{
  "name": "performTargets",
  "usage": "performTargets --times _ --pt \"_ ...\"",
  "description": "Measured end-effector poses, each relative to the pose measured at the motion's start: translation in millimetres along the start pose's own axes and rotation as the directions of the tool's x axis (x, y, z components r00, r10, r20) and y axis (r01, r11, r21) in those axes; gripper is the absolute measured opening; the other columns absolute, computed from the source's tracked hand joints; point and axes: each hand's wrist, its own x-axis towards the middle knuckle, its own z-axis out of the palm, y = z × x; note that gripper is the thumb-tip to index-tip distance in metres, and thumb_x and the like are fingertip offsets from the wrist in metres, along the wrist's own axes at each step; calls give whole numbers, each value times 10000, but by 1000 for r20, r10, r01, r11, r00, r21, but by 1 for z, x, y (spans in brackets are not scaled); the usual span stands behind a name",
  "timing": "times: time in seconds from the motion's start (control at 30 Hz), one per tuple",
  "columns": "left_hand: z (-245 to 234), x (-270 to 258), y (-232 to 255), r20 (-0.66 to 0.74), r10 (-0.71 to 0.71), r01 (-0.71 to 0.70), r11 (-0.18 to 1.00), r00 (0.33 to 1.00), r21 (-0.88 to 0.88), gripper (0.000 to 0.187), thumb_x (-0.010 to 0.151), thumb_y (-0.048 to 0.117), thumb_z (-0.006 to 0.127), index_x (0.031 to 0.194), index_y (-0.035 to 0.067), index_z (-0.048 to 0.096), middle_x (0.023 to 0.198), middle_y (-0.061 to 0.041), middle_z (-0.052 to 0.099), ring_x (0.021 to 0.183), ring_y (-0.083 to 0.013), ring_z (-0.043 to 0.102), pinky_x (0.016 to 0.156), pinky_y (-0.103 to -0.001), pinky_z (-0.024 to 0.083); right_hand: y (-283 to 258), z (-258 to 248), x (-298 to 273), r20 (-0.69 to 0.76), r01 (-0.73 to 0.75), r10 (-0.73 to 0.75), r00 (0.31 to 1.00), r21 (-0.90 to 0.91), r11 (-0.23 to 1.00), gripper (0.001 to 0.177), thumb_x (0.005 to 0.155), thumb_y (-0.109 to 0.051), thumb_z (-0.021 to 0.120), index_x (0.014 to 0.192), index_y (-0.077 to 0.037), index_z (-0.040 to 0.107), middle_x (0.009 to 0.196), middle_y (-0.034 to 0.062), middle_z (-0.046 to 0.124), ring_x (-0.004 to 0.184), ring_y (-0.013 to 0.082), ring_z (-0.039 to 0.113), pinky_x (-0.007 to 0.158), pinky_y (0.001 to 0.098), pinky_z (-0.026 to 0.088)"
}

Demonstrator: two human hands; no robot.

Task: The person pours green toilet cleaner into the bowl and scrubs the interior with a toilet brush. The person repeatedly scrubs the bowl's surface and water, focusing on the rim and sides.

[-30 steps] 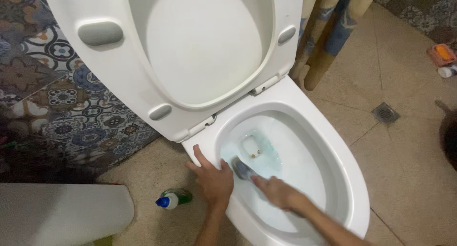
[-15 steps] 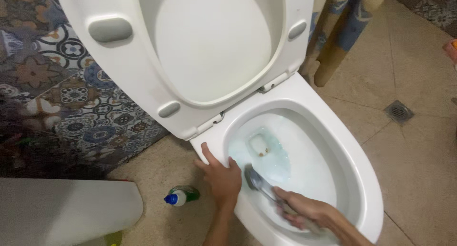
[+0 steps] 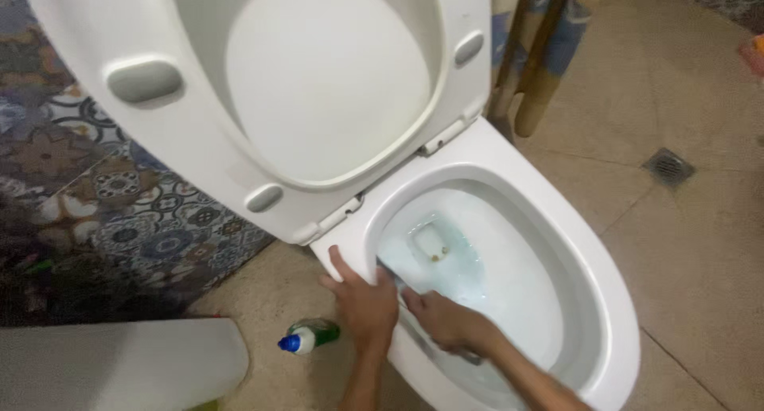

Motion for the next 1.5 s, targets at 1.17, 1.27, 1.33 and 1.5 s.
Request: performTargets --times 1.17,1.27,1.33,1.5 --pt "-6 -2 7 61 -68 67 997 996 30 876 872 261 676 1555 164 137 1294 -225 381 937 -419 682 799 -492 613 29 -43 -50 365 -566 433 824 501 654 558 1070 -543 219 848 -113 498 603 -53 460 412 82 404 376 267 408" --pt "-9 -3 8 65 -71 71 997 995 2 868 876 261 673 1555 166 141 1295 -219 386 936 -423 684 807 -493 612 13 -32 -17 295 -500 405 865 454 737 583 1075 -583 159 830 -128 427 597 -46 433 415 92 412 388 295 431" --pt "-9 -2 9 64 -70 71 997 995 -10 872 874 262 674 1559 166 143 1290 -218 395 938 -420 688 811 -491 613 3 -22 -1 240 -475 410 880 470 744 592 1083 -570 182 824 -107 446 586 -29 423 415 103 407 393 308 422" --pt "-5 0 7 63 -106 105 994 992 16 854 884 313 698 1545 175 176 1310 -218 389 962 -420 684 836 -499 591 41 10 -2 71 -192 179 981 303 934 548 1121 -476 236 1041 21 454 641 18 453 461 162 476 430 350 466"
